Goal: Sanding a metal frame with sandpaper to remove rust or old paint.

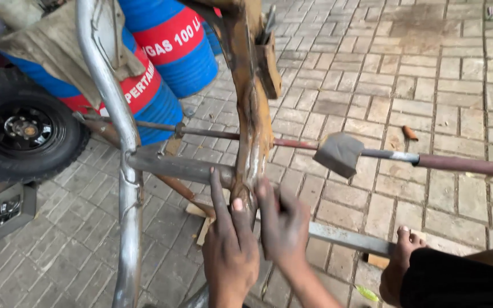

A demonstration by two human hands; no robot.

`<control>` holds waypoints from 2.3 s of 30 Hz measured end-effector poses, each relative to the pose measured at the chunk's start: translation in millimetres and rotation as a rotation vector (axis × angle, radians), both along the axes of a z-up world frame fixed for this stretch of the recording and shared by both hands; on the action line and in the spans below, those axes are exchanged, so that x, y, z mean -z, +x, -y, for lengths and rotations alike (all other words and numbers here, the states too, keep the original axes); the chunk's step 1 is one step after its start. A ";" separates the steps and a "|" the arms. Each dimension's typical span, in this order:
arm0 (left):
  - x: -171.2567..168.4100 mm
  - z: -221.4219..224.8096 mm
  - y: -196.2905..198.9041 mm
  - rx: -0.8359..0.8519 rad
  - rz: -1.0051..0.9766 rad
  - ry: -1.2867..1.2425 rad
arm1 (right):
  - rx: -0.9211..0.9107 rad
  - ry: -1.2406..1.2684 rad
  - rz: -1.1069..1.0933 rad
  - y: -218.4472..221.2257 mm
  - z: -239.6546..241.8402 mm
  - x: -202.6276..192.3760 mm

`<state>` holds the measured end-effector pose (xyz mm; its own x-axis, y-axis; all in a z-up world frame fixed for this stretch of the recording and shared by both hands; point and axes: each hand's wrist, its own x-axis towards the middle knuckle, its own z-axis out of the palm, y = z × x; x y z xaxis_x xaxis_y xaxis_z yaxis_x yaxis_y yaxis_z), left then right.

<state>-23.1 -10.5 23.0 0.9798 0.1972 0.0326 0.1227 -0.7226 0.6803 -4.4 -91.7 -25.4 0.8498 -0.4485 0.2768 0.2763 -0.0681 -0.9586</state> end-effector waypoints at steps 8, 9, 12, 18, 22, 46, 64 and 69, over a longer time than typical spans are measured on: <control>-1.5 -0.1 -2.7 0.012 -0.013 -0.017 | 0.047 0.007 0.003 12.4 2.4 -0.9; -2.0 -0.1 0.4 0.021 -0.003 -0.016 | 0.041 -0.028 -0.020 5.9 1.5 0.0; -2.6 3.7 7.0 0.014 -0.004 0.010 | 0.066 -0.097 -0.014 10.0 5.3 5.7; 13.7 1.9 7.5 0.015 0.091 0.127 | 0.094 0.005 -0.009 6.6 -9.3 24.9; 15.0 1.3 9.6 0.060 0.155 0.123 | 0.099 -0.106 -0.083 20.9 4.8 0.8; 32.5 -4.5 19.2 0.059 0.128 0.095 | 0.046 0.122 -0.004 13.6 -11.9 37.3; 41.1 -10.2 17.9 0.218 0.464 0.288 | 0.088 -0.223 0.188 14.5 8.4 10.7; 9.3 -13.1 13.6 0.092 -0.046 -0.264 | 0.106 -0.318 0.259 44.2 23.4 -48.4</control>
